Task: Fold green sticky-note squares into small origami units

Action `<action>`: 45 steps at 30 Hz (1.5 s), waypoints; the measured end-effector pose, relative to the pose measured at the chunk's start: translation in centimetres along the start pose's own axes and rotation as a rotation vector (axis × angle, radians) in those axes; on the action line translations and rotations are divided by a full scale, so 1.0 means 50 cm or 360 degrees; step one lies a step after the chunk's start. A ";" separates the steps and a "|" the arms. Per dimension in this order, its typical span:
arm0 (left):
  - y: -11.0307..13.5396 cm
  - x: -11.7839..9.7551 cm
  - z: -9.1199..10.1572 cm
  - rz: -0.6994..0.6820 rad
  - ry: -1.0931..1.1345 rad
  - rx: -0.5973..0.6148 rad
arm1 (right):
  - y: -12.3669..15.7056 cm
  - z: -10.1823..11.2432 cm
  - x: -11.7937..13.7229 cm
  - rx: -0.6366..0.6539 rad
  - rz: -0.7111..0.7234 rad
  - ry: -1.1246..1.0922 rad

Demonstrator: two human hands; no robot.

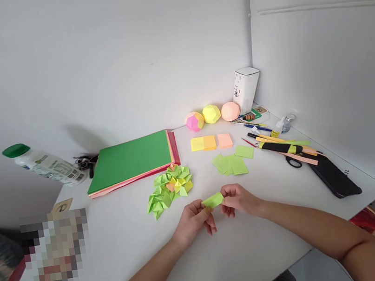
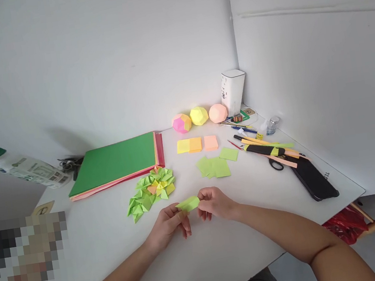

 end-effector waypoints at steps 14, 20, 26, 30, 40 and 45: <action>0.000 0.012 0.008 -0.0098 0.0150 -0.0097 | -0.003 0.006 0.003 -0.0052 -0.0025 -0.0078; 0.002 0.004 0.003 -0.0193 0.0219 -0.0120 | -0.007 0.007 -0.004 0.0002 -0.0053 -0.0074; -0.003 0.010 0.002 -0.0205 0.0165 -0.0174 | -0.007 0.005 -0.008 -0.0012 0.0031 0.0020; -0.001 0.012 0.004 -0.0202 0.0147 -0.0137 | -0.011 0.006 -0.010 -0.0060 0.0156 0.0042; -0.002 0.008 0.007 -0.0123 0.0142 -0.0021 | -0.001 -0.003 -0.008 0.0043 0.0339 0.0272; -0.005 0.007 0.009 -0.0079 0.0164 -0.0055 | 0.006 -0.004 -0.001 -0.0132 0.0634 0.0665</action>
Point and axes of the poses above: each hand's wrist, its own y-axis away from the middle knuckle, its own z-axis out of the back of the hand, x = y × z, the point moved 1 cm from there along -y, towards the middle knuckle, and after that the axes turned 12 degrees about -z, right-handed, at the moved point
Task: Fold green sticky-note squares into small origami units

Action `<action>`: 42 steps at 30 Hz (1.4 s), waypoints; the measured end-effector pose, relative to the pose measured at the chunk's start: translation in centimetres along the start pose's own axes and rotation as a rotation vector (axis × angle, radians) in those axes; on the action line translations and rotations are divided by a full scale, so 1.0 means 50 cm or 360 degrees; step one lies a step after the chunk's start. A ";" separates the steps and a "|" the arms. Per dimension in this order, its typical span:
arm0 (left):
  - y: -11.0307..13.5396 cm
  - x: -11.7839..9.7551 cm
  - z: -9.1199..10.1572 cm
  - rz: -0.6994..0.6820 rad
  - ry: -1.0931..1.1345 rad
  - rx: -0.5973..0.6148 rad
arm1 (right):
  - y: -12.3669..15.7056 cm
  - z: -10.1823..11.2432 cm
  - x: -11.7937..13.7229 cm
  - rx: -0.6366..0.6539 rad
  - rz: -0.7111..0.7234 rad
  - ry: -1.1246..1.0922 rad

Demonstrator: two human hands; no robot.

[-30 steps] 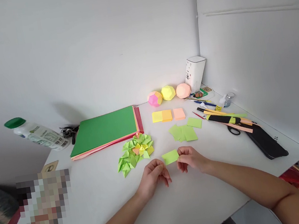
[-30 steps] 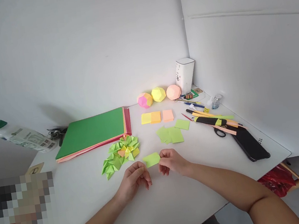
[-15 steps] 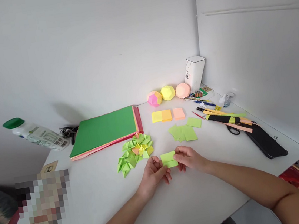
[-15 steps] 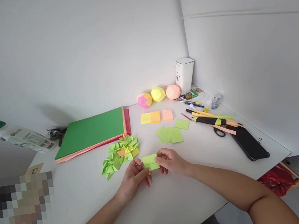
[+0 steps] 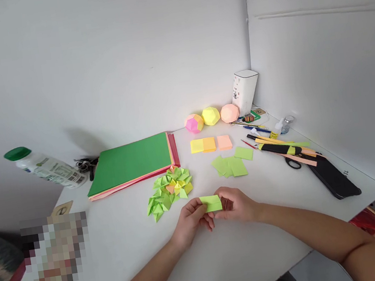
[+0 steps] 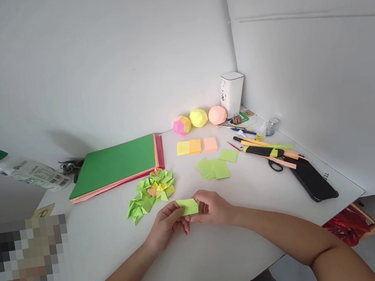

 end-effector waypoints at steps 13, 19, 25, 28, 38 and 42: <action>0.005 -0.005 -0.008 0.0045 -0.0172 0.0004 | -0.001 -0.006 -0.028 -0.0194 0.0154 0.0095; 0.006 -0.003 -0.008 0.0013 -0.0170 0.0039 | -0.004 0.000 -0.027 -0.0192 0.0327 0.0244; 0.010 -0.002 -0.009 -0.0087 -0.0142 0.0149 | -0.003 -0.006 -0.013 -0.0282 0.0226 0.0090; 0.010 0.000 -0.010 -0.0049 -0.0227 0.0150 | -0.002 -0.009 -0.011 -0.0224 0.0097 -0.0044; 0.013 0.015 -0.018 -0.0077 -0.0429 0.0089 | 0.007 -0.036 -0.004 0.0078 -0.0122 -0.0346; 0.012 0.013 -0.019 -0.0059 -0.0394 0.0040 | 0.004 -0.033 -0.004 -0.0053 -0.0067 -0.0180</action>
Point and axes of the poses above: each hand's wrist, its own y-axis away from the middle knuckle, its own z-axis out of the back of the hand, x = y × z, the point moved 1 cm from there along -y, towards the middle knuckle, and after that the axes turned 12 degrees about -z, right-handed, at the moved point
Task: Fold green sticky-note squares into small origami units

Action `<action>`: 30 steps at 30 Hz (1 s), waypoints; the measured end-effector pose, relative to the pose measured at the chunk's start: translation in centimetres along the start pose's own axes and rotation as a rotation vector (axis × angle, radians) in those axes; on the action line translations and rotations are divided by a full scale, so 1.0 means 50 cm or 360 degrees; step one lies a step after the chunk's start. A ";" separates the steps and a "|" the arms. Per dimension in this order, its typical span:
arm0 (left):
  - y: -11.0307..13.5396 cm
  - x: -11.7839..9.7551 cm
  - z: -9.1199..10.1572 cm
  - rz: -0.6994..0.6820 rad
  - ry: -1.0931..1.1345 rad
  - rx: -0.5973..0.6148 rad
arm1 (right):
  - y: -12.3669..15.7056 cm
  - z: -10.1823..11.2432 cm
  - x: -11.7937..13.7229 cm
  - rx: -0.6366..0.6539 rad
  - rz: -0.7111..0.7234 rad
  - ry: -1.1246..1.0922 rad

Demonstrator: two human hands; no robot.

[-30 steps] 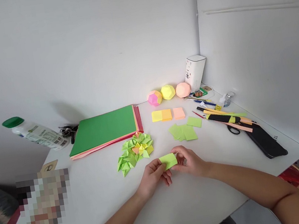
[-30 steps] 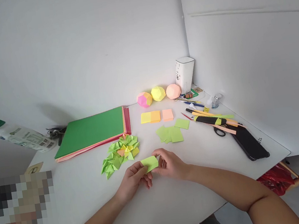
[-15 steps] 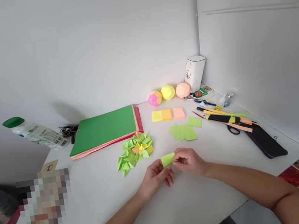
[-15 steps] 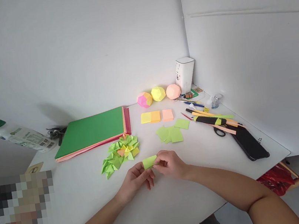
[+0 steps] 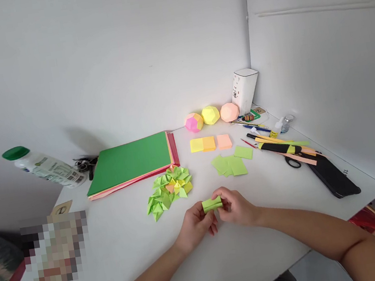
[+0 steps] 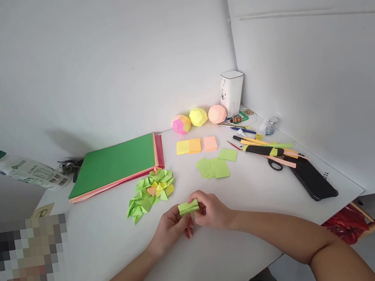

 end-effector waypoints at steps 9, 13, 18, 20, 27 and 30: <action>-0.005 -0.009 0.005 0.0061 0.0136 -0.0091 | -0.003 0.025 0.008 -0.0023 -0.0070 -0.0067; -0.003 -0.009 0.002 0.0080 0.0115 0.0007 | 0.001 0.012 0.004 0.0115 -0.0201 -0.0139; -0.002 -0.012 0.004 0.0087 0.0137 0.0025 | 0.000 0.017 0.006 0.0112 -0.0298 -0.0269; -0.003 -0.013 0.008 0.0075 0.0170 -0.0012 | -0.002 0.026 0.008 0.0062 -0.0326 -0.0316; -0.002 -0.016 0.015 -0.0050 0.0331 0.0043 | -0.004 0.035 0.017 0.0104 -0.0323 -0.0410; -0.001 -0.012 0.012 -0.0076 0.0286 0.0078 | -0.002 0.028 0.015 0.0237 -0.0248 -0.0376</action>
Point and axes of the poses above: each hand's wrist, its own y-axis away from the middle knuckle, its own z-axis out of the back of the hand, x = y × z, the point moved 1 cm from there along -y, towards the middle knuckle, and after that the axes turned 12 degrees about -z, right-handed, at the moved point
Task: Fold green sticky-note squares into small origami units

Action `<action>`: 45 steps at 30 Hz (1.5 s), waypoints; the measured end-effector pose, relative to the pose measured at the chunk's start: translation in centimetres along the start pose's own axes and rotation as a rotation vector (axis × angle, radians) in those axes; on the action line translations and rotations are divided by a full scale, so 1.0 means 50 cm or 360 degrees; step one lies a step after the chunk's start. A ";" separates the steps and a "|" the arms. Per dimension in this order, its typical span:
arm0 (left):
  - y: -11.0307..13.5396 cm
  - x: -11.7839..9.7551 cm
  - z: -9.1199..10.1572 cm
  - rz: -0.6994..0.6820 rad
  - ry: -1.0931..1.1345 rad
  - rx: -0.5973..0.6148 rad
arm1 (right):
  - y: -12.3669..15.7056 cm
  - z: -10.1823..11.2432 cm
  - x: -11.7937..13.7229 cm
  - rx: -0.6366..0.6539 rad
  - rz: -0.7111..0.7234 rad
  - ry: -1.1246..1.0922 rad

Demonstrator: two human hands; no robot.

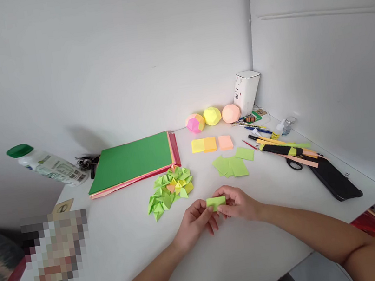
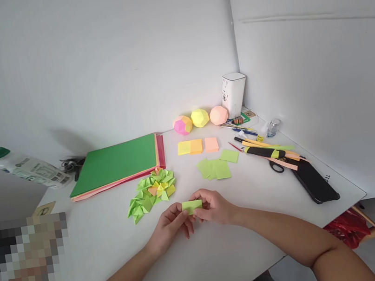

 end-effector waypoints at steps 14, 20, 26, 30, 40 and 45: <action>-0.005 0.008 0.002 0.0031 -0.0031 -0.0176 | -0.001 0.003 -0.010 -0.0011 0.0033 0.0230; -0.008 0.011 0.003 0.0020 -0.0040 -0.0216 | -0.003 0.001 -0.021 -0.0231 0.0233 0.0602; -0.002 0.002 -0.006 -0.0019 -0.0184 0.0068 | -0.005 -0.003 -0.017 -0.0210 0.0313 0.0714; -0.002 -0.012 -0.012 0.0011 -0.0203 0.0071 | -0.003 -0.003 -0.014 -0.0205 0.0281 0.0659; -0.009 0.009 0.011 0.0029 -0.0011 -0.0063 | -0.001 0.003 -0.011 -0.0173 -0.0098 0.0317; -0.012 0.007 0.013 0.0099 0.0027 -0.0017 | 0.000 0.003 -0.010 -0.0180 0.0004 0.0245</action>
Point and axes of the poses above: each hand's wrist, its own y-axis away from the middle knuckle, its own z-axis out of the back of the hand, x = y × z, the point moved 1 cm from there along -y, towards the middle knuckle, and after that the axes turned 12 degrees about -z, right-handed, at the moved point
